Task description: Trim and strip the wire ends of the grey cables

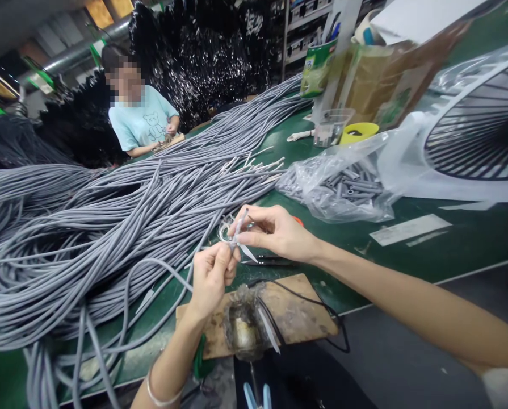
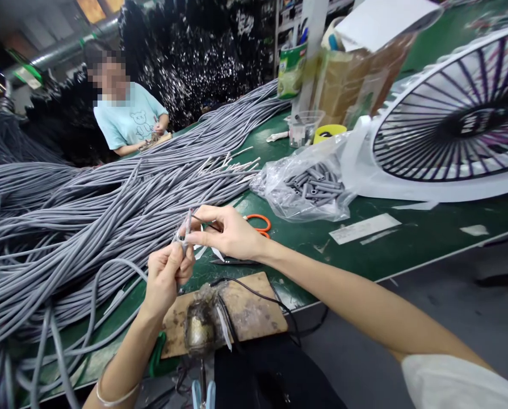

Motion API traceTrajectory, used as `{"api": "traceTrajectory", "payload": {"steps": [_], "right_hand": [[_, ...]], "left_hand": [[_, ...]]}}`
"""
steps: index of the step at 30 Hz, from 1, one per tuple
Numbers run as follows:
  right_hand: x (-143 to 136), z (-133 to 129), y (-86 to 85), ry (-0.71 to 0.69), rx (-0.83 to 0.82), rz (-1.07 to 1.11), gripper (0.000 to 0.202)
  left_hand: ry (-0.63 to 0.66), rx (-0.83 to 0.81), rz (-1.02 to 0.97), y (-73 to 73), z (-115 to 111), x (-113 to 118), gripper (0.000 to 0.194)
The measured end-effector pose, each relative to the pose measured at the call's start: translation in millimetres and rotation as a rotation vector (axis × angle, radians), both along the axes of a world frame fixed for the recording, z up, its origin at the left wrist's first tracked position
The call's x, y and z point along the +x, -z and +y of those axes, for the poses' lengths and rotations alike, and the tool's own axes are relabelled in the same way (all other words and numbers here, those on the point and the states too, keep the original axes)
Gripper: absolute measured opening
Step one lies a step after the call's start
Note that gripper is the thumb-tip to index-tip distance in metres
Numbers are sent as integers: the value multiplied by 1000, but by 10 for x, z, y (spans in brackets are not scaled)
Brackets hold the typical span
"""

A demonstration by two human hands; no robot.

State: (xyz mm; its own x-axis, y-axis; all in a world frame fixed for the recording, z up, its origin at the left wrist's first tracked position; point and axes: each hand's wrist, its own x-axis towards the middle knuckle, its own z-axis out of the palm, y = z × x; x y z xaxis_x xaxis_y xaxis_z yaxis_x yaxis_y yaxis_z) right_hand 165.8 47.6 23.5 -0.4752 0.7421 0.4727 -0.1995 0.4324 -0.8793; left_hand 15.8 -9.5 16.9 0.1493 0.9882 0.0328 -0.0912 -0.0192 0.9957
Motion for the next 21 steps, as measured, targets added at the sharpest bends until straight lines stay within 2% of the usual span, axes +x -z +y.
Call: {"api": "traceTrajectory", "payload": {"steps": [4, 6, 10, 13, 15, 17, 21], "right_hand": [[-44, 10, 47, 120, -60, 24, 30], [-73, -15, 85, 204, -18, 41, 25], [-135, -104, 160, 337, 270, 43, 10], [-168, -174, 174, 291, 529, 42, 15], [-172, -196, 154, 242, 582, 54, 17], [-157, -179, 119, 278, 498, 65, 14], [-84, -40, 62, 557, 95, 195, 14]], "left_hand": [[34, -33, -47, 20, 18, 12, 47], [3, -40, -67, 34, 33, 43, 48], [-122, -33, -120, 89, 79, 100, 50], [-223, -58, -146, 135, 116, 97, 50], [-256, -58, -163, 143, 131, 79, 48], [-261, -24, -183, 129, 135, 60, 43], [-197, 49, -193, 84, 115, 41, 36]]}}
